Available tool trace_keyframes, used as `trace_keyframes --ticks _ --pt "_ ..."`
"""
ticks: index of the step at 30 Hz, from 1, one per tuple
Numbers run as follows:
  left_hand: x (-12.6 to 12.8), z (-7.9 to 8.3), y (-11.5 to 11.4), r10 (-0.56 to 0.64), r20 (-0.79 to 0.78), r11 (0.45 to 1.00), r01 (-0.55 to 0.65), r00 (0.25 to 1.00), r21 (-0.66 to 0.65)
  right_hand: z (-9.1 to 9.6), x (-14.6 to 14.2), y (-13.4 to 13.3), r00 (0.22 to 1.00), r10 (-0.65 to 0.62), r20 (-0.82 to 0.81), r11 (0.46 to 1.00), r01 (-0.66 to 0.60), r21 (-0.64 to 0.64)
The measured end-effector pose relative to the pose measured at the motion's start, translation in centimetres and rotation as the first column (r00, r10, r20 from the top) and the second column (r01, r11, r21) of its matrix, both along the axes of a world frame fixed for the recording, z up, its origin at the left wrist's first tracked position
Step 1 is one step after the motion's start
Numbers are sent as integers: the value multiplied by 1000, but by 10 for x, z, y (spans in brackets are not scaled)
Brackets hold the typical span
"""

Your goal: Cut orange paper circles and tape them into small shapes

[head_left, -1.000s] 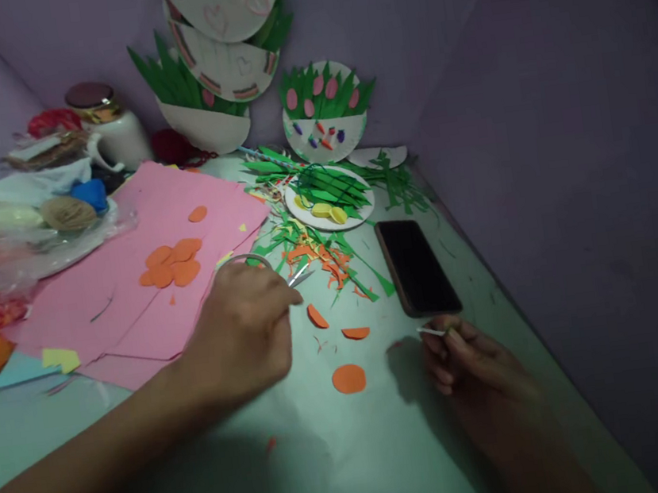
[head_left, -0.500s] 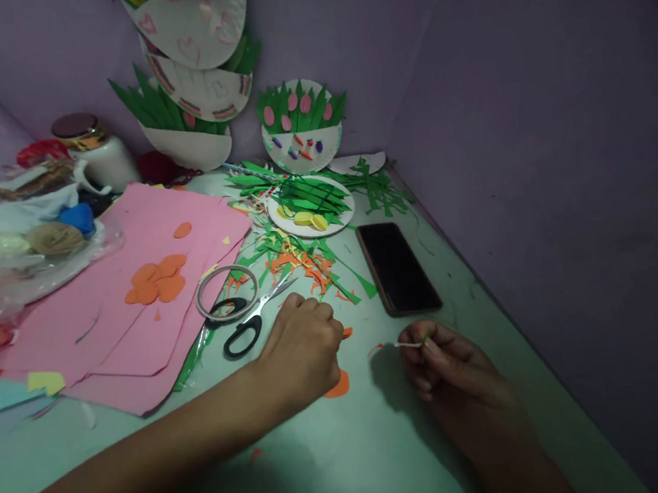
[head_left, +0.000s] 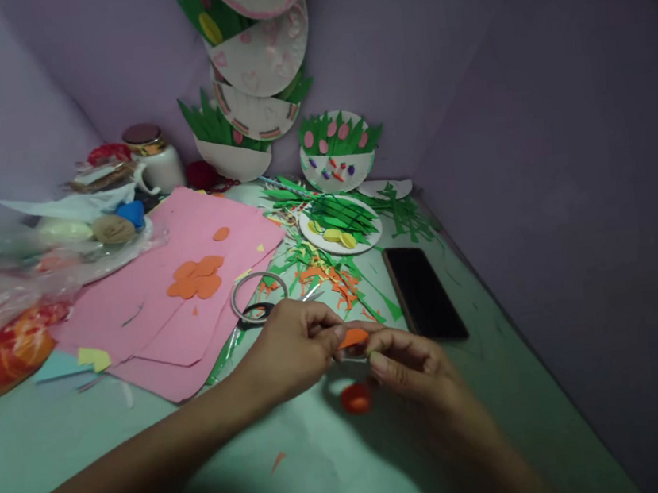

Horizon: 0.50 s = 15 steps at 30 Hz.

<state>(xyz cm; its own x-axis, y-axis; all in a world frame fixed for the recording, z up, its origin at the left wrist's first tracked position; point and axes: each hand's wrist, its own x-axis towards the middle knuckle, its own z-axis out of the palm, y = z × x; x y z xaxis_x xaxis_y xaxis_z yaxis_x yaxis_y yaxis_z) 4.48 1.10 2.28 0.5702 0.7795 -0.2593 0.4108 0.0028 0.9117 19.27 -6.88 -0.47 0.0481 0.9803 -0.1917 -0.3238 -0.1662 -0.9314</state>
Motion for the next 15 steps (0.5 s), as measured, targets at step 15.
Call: trace_keyframes --ticks 15 --pt "-1 -4 2 -38 22 998 39 999 -42 -2 -12 3 978 -170 -123 983 161 -83"
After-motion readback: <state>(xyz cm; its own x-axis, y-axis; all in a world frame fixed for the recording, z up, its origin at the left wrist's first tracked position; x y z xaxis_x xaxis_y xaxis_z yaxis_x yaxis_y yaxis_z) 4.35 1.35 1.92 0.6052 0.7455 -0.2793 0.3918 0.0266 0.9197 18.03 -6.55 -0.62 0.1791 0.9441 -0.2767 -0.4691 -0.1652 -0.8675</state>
